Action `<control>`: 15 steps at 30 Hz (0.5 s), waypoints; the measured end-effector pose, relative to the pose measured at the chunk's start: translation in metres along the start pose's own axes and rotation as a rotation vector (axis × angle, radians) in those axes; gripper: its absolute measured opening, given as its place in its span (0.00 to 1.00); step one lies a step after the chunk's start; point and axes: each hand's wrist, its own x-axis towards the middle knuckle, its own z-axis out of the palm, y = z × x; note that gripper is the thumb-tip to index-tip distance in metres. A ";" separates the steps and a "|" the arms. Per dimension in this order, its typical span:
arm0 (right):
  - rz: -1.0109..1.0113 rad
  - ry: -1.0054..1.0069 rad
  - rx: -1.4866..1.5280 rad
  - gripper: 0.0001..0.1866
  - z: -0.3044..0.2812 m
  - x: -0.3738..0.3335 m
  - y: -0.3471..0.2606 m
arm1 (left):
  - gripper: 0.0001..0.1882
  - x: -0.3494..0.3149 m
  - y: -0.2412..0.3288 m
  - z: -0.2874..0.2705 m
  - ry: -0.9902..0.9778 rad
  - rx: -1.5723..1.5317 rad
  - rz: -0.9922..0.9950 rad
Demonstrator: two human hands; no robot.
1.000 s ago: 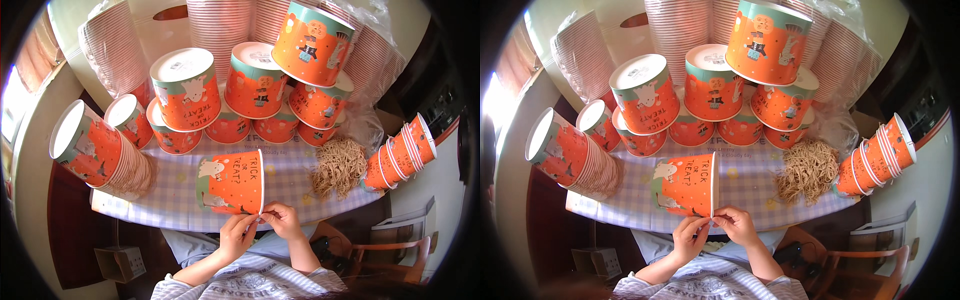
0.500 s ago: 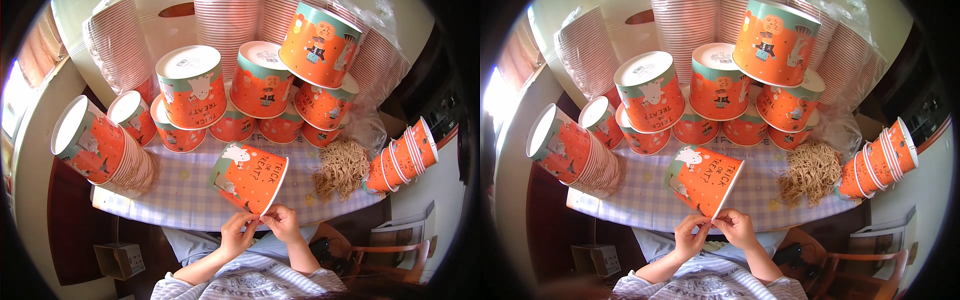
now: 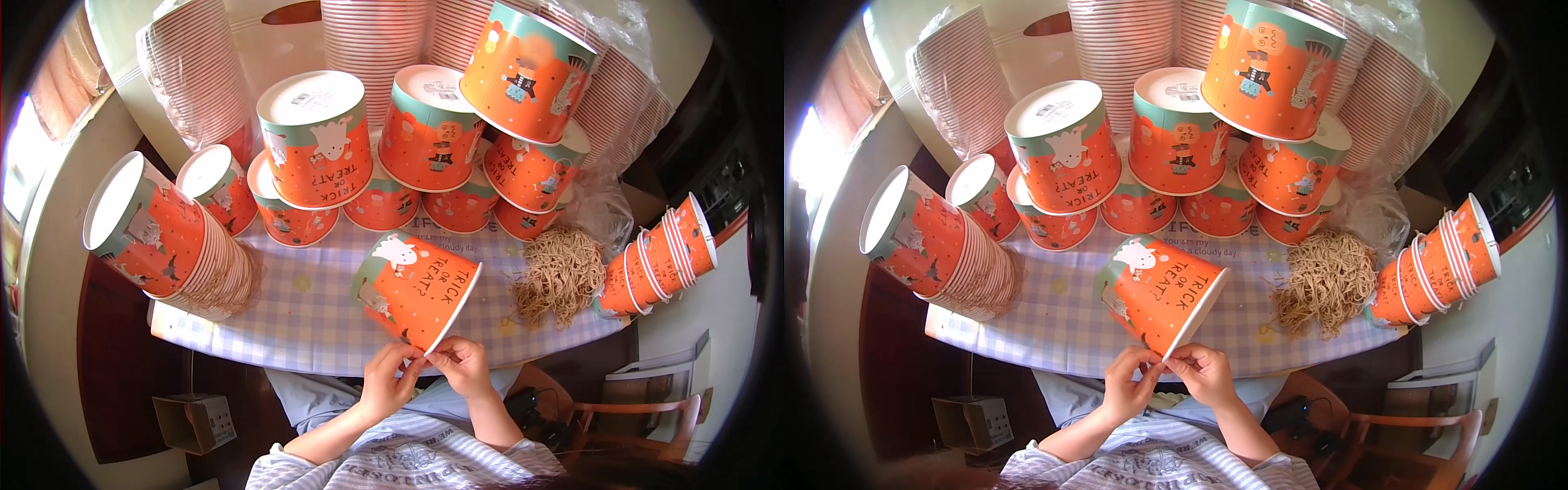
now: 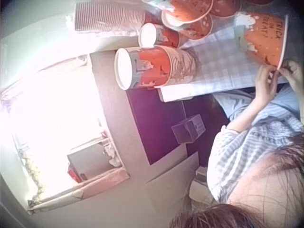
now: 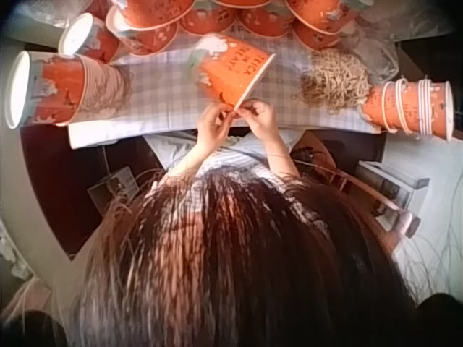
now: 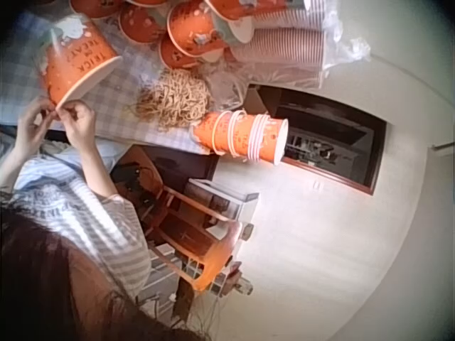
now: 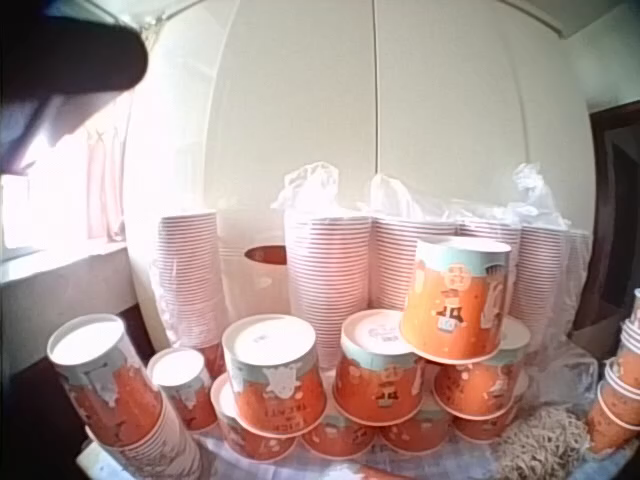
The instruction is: Assembling paper buckets by threading and tying cords through pre-made holes to create handles.
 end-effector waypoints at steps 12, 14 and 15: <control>-0.092 0.084 -0.409 0.07 -0.005 -0.001 0.003 | 0.08 0.011 -0.001 -0.017 -0.172 0.118 -0.057; -0.042 0.096 -0.382 0.06 -0.005 -0.001 0.004 | 0.09 0.019 0.000 -0.025 -0.191 0.164 -0.018; -0.040 0.099 -0.383 0.06 -0.005 -0.001 0.006 | 0.11 0.027 0.002 -0.029 -0.135 0.256 0.127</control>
